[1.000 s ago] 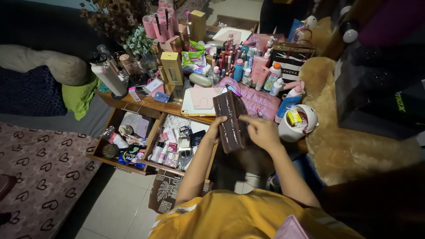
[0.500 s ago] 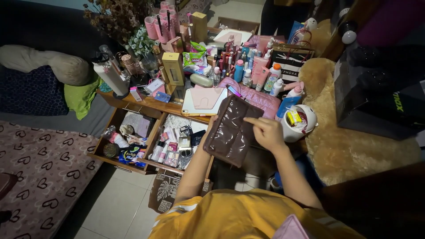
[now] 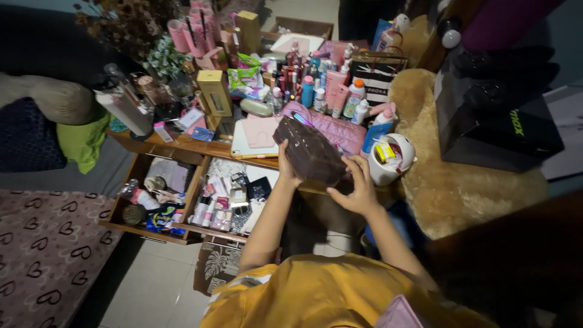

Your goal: The person sorts through cosmetics, toiletries, and small containers on a vanity, placing them into different travel cases and bags before moving the bags toward a suitcase on the bed.

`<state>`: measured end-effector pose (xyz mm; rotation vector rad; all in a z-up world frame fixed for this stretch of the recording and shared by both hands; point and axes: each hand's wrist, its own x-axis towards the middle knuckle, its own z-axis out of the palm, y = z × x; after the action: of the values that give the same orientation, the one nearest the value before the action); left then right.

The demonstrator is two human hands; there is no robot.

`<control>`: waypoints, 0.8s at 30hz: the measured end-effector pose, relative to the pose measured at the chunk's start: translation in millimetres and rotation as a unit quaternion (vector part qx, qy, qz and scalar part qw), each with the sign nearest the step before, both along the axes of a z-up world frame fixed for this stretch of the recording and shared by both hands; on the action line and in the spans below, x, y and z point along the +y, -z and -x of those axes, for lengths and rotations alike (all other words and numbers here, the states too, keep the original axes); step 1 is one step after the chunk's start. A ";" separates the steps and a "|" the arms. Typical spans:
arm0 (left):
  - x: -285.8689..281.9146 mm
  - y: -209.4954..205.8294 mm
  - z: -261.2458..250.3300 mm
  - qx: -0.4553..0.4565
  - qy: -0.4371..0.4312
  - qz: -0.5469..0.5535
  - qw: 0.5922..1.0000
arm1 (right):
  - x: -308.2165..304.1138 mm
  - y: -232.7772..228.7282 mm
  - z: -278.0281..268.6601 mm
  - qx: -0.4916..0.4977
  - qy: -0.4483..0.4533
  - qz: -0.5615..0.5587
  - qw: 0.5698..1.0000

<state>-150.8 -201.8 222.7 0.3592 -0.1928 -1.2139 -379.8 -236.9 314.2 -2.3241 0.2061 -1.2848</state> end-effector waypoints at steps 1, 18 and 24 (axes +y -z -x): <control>-3.4 -6.2 6.5 0.005 0.003 -0.001 1.000 | -7.0 20.8 4.6 0.005 0.003 -0.001 1.000; -59.8 1.3 21.2 0.003 0.149 -0.160 0.976 | -83.7 94.5 51.1 0.077 0.063 0.251 0.963; -96.2 51.8 -6.8 -0.100 0.088 -0.194 0.972 | -82.7 84.2 -2.8 0.096 0.075 0.144 0.982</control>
<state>-144.1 -298.0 171.0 0.8214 -0.1624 -1.3920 -377.0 -319.6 229.9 -2.7293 0.2794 -1.2275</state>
